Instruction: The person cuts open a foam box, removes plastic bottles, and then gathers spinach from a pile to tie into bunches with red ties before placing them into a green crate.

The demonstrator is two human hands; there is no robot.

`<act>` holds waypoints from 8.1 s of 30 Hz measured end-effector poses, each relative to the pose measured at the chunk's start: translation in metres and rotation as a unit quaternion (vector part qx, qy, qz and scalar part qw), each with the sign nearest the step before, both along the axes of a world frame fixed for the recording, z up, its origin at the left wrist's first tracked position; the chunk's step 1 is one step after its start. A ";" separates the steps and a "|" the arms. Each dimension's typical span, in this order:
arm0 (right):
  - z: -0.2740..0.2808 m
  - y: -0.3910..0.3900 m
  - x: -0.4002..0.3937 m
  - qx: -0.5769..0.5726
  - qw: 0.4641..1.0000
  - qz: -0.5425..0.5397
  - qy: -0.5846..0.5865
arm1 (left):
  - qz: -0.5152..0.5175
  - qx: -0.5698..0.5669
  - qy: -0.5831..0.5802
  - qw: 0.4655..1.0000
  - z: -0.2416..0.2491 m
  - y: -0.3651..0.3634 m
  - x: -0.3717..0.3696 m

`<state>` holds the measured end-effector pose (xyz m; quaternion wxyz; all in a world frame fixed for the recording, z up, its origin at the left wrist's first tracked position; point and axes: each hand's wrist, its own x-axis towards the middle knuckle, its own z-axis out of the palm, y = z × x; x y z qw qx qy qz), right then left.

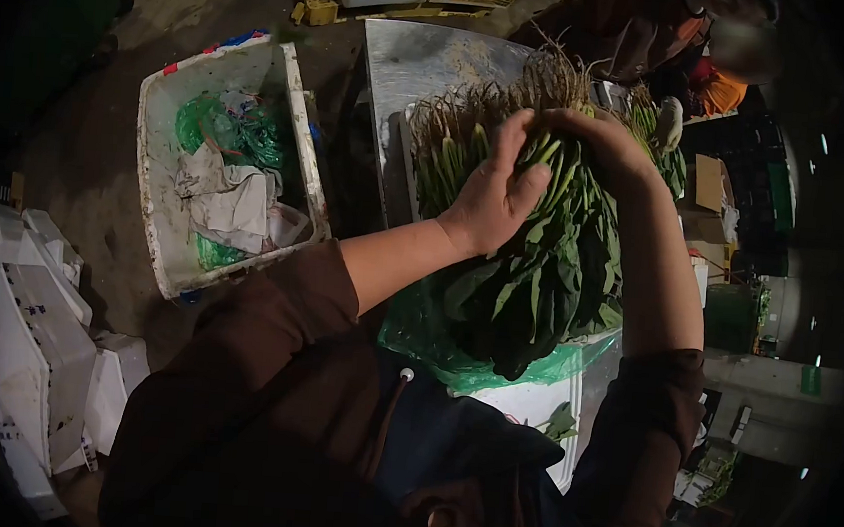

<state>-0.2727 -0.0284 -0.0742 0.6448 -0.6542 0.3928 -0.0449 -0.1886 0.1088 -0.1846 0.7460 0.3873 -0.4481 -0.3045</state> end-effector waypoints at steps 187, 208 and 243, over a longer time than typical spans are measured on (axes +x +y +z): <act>-0.207 0.498 -0.389 -0.136 0.658 -0.672 0.311 | -0.407 0.261 -0.524 0.702 -0.110 0.210 -0.371; -0.210 0.501 -0.390 -0.190 0.631 -0.681 0.319 | -0.271 -0.084 -0.691 0.665 -0.097 0.223 -0.369; -0.214 0.488 -0.388 -0.259 0.654 -0.684 0.194 | -0.483 0.269 -0.472 0.687 -0.106 0.204 -0.343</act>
